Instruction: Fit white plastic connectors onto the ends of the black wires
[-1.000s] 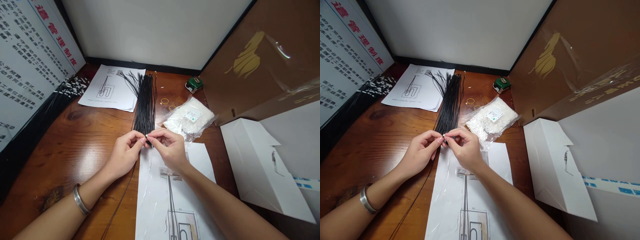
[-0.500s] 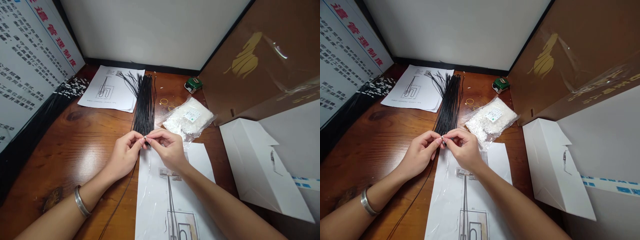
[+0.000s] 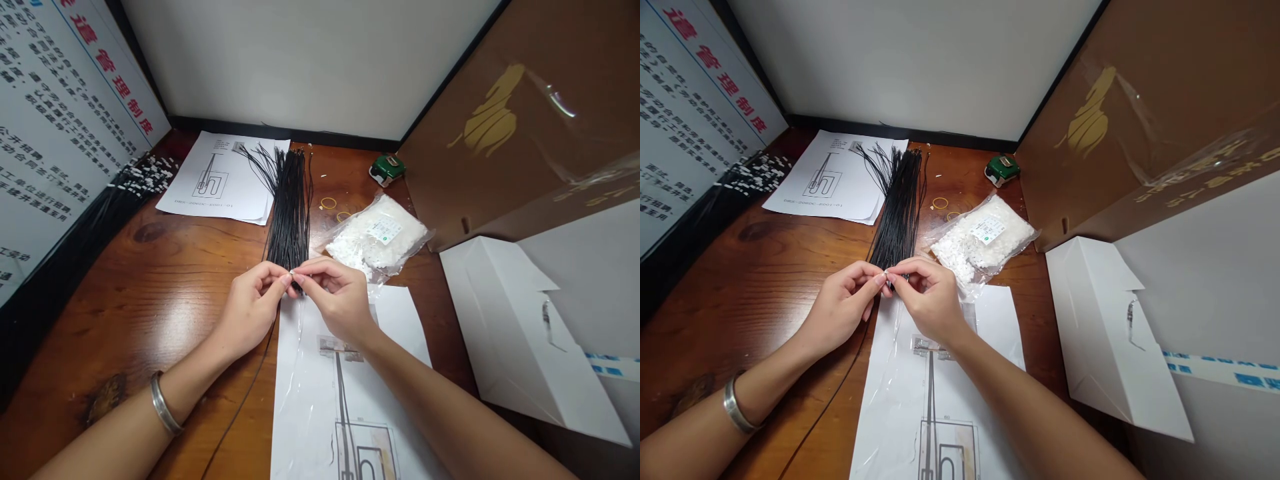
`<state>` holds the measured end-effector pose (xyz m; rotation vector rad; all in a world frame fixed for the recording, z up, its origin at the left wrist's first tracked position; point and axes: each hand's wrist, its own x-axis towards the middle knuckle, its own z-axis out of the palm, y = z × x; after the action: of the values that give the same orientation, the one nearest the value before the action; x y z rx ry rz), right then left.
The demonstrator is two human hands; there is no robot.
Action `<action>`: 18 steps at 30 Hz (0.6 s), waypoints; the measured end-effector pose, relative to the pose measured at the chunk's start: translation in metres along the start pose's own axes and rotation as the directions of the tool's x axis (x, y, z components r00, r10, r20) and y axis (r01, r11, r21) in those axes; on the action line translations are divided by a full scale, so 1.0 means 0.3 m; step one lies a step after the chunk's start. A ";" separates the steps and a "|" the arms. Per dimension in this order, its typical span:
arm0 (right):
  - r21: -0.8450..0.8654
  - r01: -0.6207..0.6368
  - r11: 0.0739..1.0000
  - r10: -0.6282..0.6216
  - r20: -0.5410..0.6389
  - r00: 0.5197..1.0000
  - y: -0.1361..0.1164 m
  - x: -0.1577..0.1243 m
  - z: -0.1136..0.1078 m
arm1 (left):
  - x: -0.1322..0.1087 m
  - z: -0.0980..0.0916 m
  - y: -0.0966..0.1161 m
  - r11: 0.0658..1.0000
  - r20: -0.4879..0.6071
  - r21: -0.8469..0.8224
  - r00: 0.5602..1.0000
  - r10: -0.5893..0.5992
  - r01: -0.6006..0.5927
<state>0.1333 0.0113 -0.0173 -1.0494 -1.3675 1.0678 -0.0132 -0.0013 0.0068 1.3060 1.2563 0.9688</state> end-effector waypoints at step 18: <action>-0.057 0.050 0.997 -0.050 0.003 0.999 -0.002 -0.006 -0.003 | -0.008 -0.002 0.008 1.000 0.029 0.017 0.999 0.016 -0.016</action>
<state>0.1342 0.0095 -0.0169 -1.0509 -1.4255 0.9978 -0.0137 -0.0035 0.0096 1.3405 1.2363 0.9492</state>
